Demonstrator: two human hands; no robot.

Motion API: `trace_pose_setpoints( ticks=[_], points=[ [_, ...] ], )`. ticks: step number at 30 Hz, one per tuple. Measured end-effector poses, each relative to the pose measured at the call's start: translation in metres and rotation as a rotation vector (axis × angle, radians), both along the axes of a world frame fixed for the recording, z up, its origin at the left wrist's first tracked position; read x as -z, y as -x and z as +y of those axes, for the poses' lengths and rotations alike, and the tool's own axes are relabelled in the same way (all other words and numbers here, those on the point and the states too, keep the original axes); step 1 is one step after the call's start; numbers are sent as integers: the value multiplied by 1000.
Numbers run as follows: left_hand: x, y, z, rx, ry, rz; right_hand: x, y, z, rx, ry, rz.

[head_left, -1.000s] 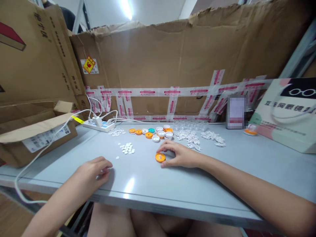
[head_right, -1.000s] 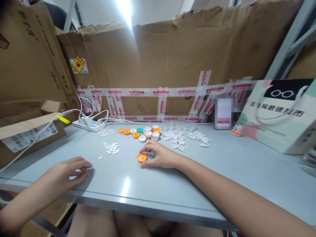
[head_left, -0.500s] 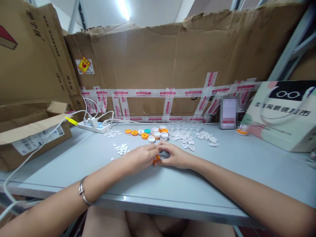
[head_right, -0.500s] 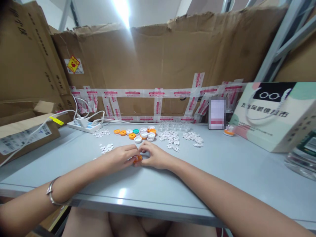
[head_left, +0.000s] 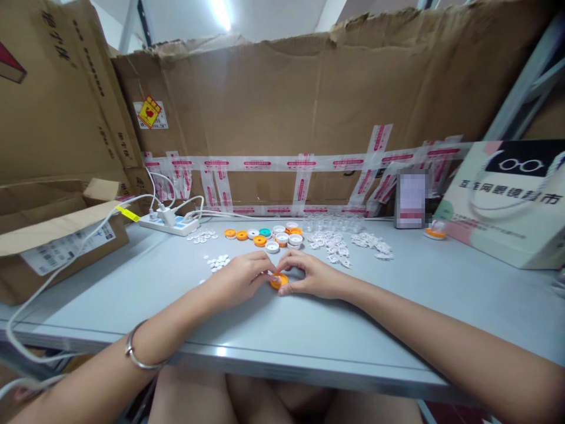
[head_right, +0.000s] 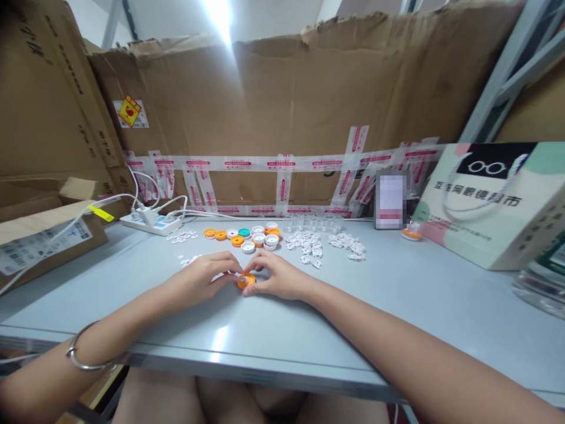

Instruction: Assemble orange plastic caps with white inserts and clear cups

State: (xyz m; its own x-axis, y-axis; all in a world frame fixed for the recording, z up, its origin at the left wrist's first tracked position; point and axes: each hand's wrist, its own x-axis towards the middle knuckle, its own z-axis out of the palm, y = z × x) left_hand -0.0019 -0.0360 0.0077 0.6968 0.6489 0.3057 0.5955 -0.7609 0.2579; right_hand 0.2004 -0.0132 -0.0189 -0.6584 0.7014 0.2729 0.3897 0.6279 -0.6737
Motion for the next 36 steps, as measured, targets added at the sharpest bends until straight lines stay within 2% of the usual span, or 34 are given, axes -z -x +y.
trace_pose_setpoints(
  ticks=[9,12,17,20,23,28,36],
  points=[
    [1,-9,9,-38,84,40,3,-1,2,-10,-8,12],
    [-2,-11,11,-57,104,-10,4,-1,2,-12,-10,25],
    [-10,-8,11,-116,391,-72,1,0,1,-8,-3,19],
    [-12,-7,12,-185,463,-40,0,1,0,-1,1,13],
    [-10,-9,13,-237,495,-35,0,1,-1,-1,4,12],
    [-5,-11,15,-245,616,-110,2,1,1,-1,-3,18],
    [4,-13,18,-247,657,-151,5,1,3,-2,-4,34]
  ],
)
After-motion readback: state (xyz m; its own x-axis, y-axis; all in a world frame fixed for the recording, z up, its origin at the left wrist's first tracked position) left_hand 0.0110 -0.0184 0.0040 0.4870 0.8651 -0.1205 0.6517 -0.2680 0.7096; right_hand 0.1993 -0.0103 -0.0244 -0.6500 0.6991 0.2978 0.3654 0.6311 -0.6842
